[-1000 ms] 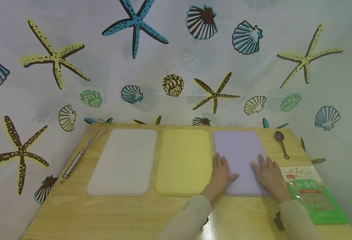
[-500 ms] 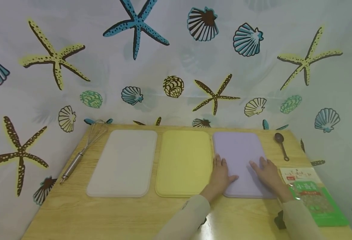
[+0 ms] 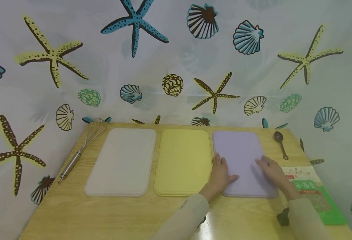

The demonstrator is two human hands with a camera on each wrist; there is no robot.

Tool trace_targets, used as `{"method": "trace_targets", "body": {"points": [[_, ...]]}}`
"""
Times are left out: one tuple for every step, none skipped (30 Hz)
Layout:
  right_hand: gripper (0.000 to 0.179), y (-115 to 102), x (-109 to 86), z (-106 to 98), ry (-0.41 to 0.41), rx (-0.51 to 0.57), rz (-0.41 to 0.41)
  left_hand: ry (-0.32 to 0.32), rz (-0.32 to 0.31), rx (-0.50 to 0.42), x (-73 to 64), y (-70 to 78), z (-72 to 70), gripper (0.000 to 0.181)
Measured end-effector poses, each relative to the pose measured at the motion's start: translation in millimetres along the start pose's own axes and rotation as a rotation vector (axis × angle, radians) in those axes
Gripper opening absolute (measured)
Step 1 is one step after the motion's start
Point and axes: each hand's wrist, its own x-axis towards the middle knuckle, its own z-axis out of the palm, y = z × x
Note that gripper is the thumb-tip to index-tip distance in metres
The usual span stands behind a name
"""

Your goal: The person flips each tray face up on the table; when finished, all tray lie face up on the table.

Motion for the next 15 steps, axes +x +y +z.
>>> {"method": "trace_targets", "body": {"points": [[0.081,0.6,1.3,-2.2,-0.006,0.012,0.012,0.002,0.002,0.001,0.1,0.5,-0.5,0.093],[0.081,1.5,2.8,-3.8,-0.008,0.023,0.019,0.005,0.004,0.003,0.1,1.0,-1.3,0.094],[0.08,2.1,4.1,-5.0,-0.011,0.037,0.031,0.004,0.004,0.006,-0.2,1.6,-2.1,0.094],[0.08,3.2,5.2,-5.9,-0.009,0.044,0.036,0.004,0.005,0.008,-0.5,2.0,-2.9,0.094],[0.08,3.9,5.6,-6.9,-0.006,0.051,0.04,0.004,0.006,0.012,-0.9,2.5,-3.5,0.094],[0.08,4.6,5.8,-7.6,-0.005,0.06,0.045,0.001,0.007,0.016,-1.1,3.0,-4.1,0.095],[0.079,5.1,5.5,-8.4,-0.005,0.069,0.046,-0.002,0.007,0.019,-1.1,3.3,-4.3,0.095],[0.078,5.5,4.9,-8.8,-0.005,0.076,0.043,-0.003,0.007,0.017,-1.4,3.5,-4.7,0.095],[0.078,5.3,3.7,-9.7,-0.005,0.082,0.041,-0.006,0.008,0.017,-1.5,3.6,-5.0,0.094],[0.078,4.9,2.2,-10.7,-0.006,0.085,0.04,-0.012,0.007,0.016,-1.5,3.6,-5.2,0.095],[0.078,4.2,0.9,-11.8,-0.009,0.09,0.044,-0.018,0.004,0.015,-1.6,3.7,-5.8,0.095],[0.077,3.6,-0.2,-12.8,-0.01,0.093,0.044,-0.023,0.002,0.011,-1.6,3.7,-6.7,0.095],[0.077,3.0,-1.5,-14.7,-0.014,0.098,0.039,-0.028,-0.002,0.002,-1.2,3.5,-7.5,0.095],[0.077,2.6,-2.3,-16.5,-0.015,0.1,0.037,-0.032,-0.006,-0.01,-1.4,3.8,-9.2,0.094],[0.077,2.4,-3.1,-18.6,-0.018,0.107,0.035,-0.037,-0.009,-0.015,-1.4,4.2,-11.0,0.094]]}}
